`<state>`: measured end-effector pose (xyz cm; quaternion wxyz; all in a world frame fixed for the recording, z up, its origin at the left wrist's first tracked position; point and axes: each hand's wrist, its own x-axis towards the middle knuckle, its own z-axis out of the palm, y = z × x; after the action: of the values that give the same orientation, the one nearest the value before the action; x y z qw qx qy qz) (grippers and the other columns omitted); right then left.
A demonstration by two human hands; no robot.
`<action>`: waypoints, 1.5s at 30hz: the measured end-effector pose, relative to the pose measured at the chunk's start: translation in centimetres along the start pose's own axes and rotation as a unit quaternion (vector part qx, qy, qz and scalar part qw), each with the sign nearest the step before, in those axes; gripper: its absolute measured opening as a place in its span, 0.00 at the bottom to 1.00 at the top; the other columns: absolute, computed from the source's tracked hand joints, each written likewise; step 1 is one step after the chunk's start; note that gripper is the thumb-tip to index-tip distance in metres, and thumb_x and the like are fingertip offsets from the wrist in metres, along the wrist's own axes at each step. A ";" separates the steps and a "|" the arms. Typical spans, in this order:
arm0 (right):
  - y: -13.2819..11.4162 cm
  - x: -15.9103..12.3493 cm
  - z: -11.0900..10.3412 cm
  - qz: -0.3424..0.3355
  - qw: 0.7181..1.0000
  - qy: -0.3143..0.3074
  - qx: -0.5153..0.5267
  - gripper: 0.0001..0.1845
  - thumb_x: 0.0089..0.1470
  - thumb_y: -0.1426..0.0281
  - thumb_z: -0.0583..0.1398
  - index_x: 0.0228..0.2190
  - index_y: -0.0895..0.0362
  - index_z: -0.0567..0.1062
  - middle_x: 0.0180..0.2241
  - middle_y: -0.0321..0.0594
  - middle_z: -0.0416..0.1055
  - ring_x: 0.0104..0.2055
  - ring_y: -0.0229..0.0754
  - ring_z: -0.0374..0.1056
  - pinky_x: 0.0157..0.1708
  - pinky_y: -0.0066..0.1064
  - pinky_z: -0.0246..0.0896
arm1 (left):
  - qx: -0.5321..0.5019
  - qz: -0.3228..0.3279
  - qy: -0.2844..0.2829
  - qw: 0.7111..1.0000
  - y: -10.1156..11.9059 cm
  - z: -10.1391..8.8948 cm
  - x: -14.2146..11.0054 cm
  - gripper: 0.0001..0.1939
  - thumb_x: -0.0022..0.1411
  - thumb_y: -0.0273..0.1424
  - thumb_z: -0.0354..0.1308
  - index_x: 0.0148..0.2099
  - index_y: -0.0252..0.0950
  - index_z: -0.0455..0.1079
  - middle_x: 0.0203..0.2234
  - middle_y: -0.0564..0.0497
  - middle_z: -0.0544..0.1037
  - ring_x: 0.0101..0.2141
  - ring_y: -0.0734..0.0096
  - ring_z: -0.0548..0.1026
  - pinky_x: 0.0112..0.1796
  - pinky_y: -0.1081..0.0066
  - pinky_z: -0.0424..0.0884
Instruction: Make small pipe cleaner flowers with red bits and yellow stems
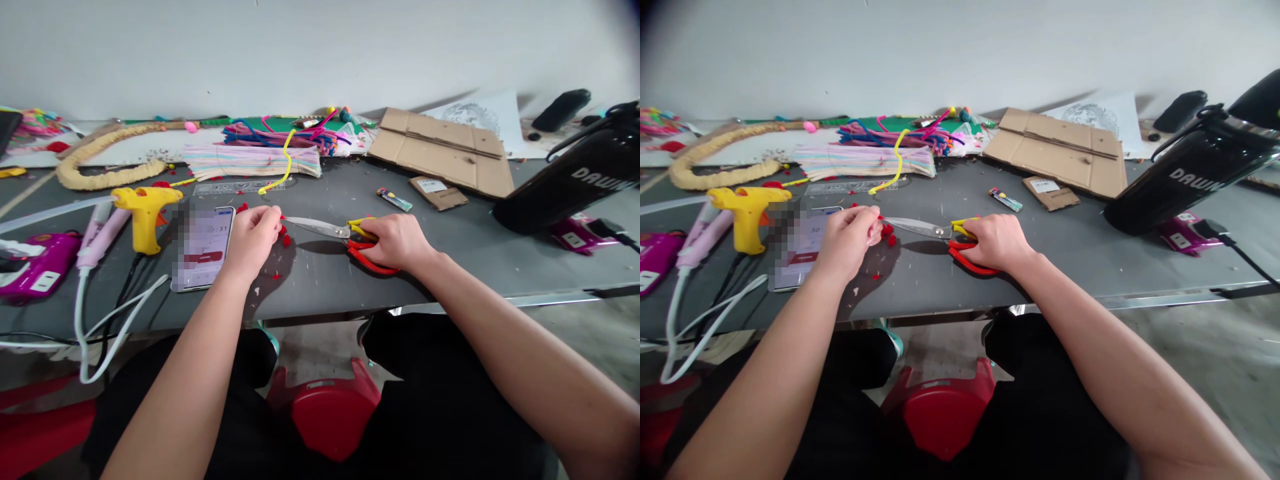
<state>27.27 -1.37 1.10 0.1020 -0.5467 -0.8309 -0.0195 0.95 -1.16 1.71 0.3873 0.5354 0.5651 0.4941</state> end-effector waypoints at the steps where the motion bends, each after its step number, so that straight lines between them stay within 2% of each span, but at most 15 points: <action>1: 0.0 0.0 0.0 -0.001 1.000 0.000 0.000 0.21 0.52 0.51 0.55 0.23 0.55 0.72 0.22 0.40 0.70 0.24 0.39 0.56 0.27 0.33 0.34 | -0.015 0.001 -0.008 1.000 -0.1 0.0 0.0 0.20 0.59 0.36 0.56 0.20 0.38 0.52 0.15 0.54 0.57 0.17 0.77 0.57 0.20 0.70 0.52; 9: 0.0 -0.1 -0.1 -0.009 1.000 0.010 0.003 0.20 0.52 0.52 0.55 0.22 0.55 0.69 0.21 0.38 0.68 0.23 0.37 0.52 0.27 0.33 0.35 | -0.072 0.001 -0.040 0.997 -0.5 -0.2 0.3 0.19 0.58 0.34 0.57 0.20 0.37 0.54 0.16 0.54 0.57 0.18 0.78 0.56 0.20 0.70 0.51; 17: -0.1 -0.1 -0.2 -0.004 1.000 0.000 0.002 0.19 0.52 0.53 0.55 0.22 0.55 0.71 0.21 0.39 0.67 0.24 0.38 0.52 0.27 0.33 0.35 | -0.103 -0.002 -0.065 0.993 -0.3 -0.3 0.2 0.20 0.59 0.33 0.57 0.20 0.37 0.54 0.16 0.54 0.57 0.19 0.78 0.57 0.21 0.71 0.53; 26: -0.1 -0.2 -0.2 0.024 0.999 0.025 0.016 0.21 0.52 0.50 0.56 0.23 0.55 0.69 0.19 0.36 0.63 0.23 0.37 0.51 0.27 0.32 0.36 | -0.088 -0.001 -0.053 0.995 -0.8 -0.3 0.5 0.20 0.59 0.34 0.57 0.20 0.37 0.53 0.16 0.55 0.57 0.19 0.78 0.55 0.21 0.71 0.51; 29: -0.1 -0.3 -0.2 0.025 0.999 0.018 0.025 0.21 0.51 0.49 0.57 0.24 0.55 0.70 0.19 0.36 0.64 0.23 0.36 0.52 0.27 0.31 0.37 | -0.036 0.018 -0.032 0.999 -0.7 -0.4 0.4 0.20 0.61 0.36 0.55 0.21 0.37 0.55 0.17 0.55 0.57 0.19 0.77 0.56 0.22 0.70 0.52; 32: 0.1 -0.2 -0.1 0.049 0.998 0.020 0.029 0.22 0.51 0.48 0.56 0.25 0.54 0.71 0.20 0.37 0.66 0.23 0.37 0.53 0.27 0.31 0.38 | 0.088 0.073 0.003 0.993 0.0 -1.5 0.1 0.18 0.63 0.39 0.54 0.23 0.37 0.61 0.18 0.54 0.61 0.22 0.75 0.60 0.25 0.70 0.55; 34: 0.2 -0.2 -0.1 0.066 0.997 0.023 0.031 0.23 0.52 0.47 0.56 0.25 0.54 0.72 0.21 0.38 0.68 0.23 0.37 0.55 0.27 0.31 0.38 | 0.182 0.102 -0.005 0.978 0.7 -2.7 -0.2 0.17 0.64 0.40 0.54 0.25 0.37 0.64 0.19 0.55 0.64 0.23 0.74 0.61 0.27 0.70 0.56; 37: 0.3 -0.1 -0.1 0.070 0.997 0.017 0.036 0.23 0.52 0.48 0.56 0.26 0.54 0.73 0.21 0.39 0.69 0.24 0.39 0.58 0.27 0.31 0.40 | 0.283 0.112 -0.035 0.952 1.3 -4.6 -0.6 0.15 0.63 0.41 0.56 0.28 0.37 0.67 0.19 0.56 0.66 0.23 0.73 0.62 0.28 0.70 0.58; 42: 0.2 -0.1 -0.2 0.078 0.996 0.008 0.048 0.21 0.52 0.49 0.57 0.25 0.54 0.73 0.23 0.39 0.71 0.25 0.40 0.60 0.27 0.31 0.41 | 0.346 0.128 -0.054 0.928 0.9 -5.6 -0.9 0.12 0.62 0.41 0.58 0.35 0.38 0.75 0.31 0.51 0.79 0.30 0.68 0.72 0.33 0.70 0.64; 45: 0.1 -0.1 -0.2 0.076 0.996 0.008 0.051 0.22 0.52 0.48 0.57 0.25 0.54 0.71 0.22 0.38 0.71 0.24 0.39 0.59 0.27 0.31 0.40 | 0.377 0.096 -0.039 0.921 1.0 -5.9 -0.3 0.15 0.60 0.45 0.59 0.31 0.38 0.74 0.27 0.51 0.78 0.28 0.68 0.71 0.31 0.69 0.62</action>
<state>27.48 -1.46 1.30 0.1376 -0.6022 -0.7859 0.0263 -4.46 -2.33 3.90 0.1293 0.7125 0.6394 0.2585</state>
